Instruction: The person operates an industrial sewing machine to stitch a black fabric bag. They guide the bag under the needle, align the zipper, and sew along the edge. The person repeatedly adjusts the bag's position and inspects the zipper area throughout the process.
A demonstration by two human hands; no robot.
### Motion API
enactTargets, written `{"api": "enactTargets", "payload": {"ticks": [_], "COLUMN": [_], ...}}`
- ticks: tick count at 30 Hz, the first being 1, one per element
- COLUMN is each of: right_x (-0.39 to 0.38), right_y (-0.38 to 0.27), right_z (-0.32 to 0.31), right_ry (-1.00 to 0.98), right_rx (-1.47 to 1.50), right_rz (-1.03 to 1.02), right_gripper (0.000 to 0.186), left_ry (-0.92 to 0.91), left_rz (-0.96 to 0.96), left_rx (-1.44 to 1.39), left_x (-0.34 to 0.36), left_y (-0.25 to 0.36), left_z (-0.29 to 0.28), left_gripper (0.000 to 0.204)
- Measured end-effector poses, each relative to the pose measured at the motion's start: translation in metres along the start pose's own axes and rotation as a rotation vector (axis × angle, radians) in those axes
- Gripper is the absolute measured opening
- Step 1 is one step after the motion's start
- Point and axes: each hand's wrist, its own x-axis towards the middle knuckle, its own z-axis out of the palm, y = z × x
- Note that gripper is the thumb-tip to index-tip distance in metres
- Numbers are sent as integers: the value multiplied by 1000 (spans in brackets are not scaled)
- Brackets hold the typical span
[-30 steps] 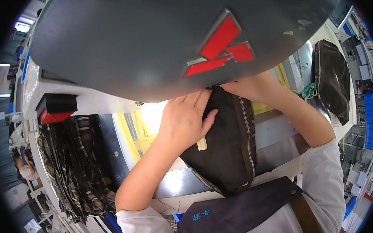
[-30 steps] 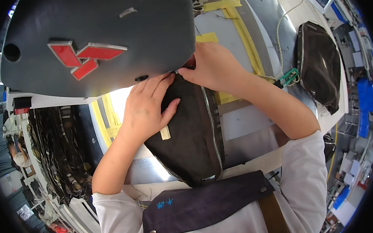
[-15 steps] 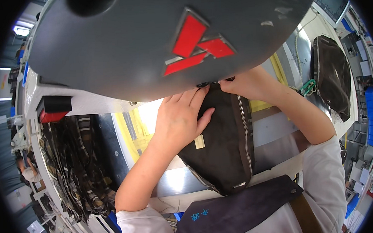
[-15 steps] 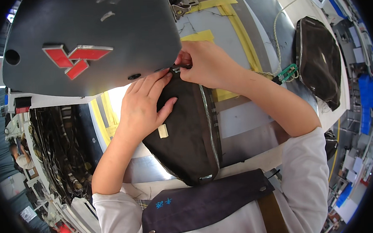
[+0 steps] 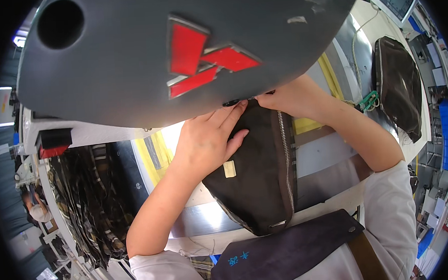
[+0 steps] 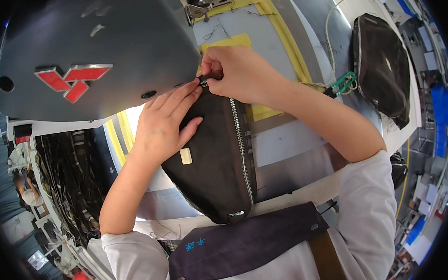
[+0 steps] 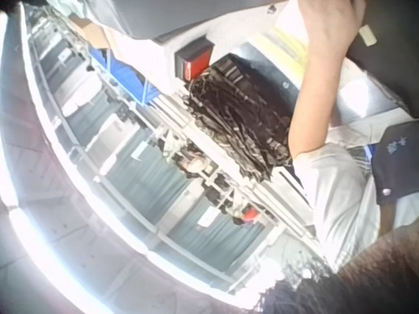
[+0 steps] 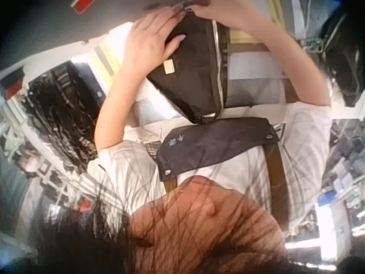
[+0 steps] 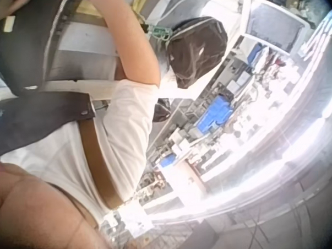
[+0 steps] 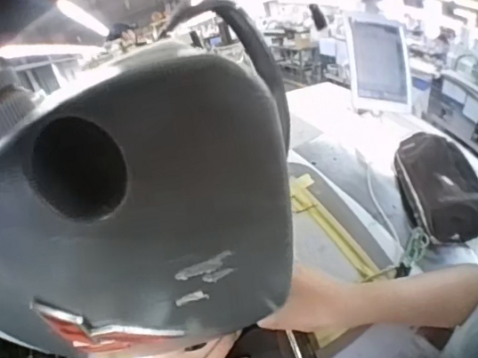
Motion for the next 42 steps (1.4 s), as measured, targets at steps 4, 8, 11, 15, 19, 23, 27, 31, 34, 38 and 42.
{"api": "enactTargets", "payload": {"ticks": [4, 8, 11, 15, 19, 23, 27, 31, 34, 38, 42], "right_x": [-1, 0, -5, -4, -1, 2, 5, 3, 0, -5, -10], "right_y": [-3, -1, -6, -3, 3, 8, 11, 4, 1, -2, -1], "right_z": [-1, -1, -2, 2, 7, 8, 9, 6, 6, 7, 10], "right_ry": [-7, 5, 35, 83, 107, 112, 105, 92, 93, 171, 233], "right_rx": [-52, -2, 53, -16, -65, -76, -95, -101, -70, -79, -127], "right_rz": [15, 26, 86, 41, -11, -63, -74, -42, -19, -95, -174], "right_gripper": [17, 17, 16, 15, 14, 18, 20, 18, 12, 6, 5], "left_ry": [-12, -11, -10, -18, -29, -23, -16, -13, -12, -11, -5], "left_rz": [6, 7, 13, 22, 17, 29, 31, 33, 29, 24, 6], "left_rx": [4, -15, -12, -8, -3, -4, -3, -12, -20, -21, 8], "left_x": [1, 0, 1, 1, 1, 2, 1, 1, 1, 1, 1], "left_y": [-1, -3, -3, -3, -4, -6, -6, -7, -7, -7, -2], "left_z": [-3, -2, -3, -5, -6, -5, -4, -5, -5, -5, -5], "left_gripper": [48, 47, 45, 45, 45, 45, 45, 44, 44, 44, 44]}}
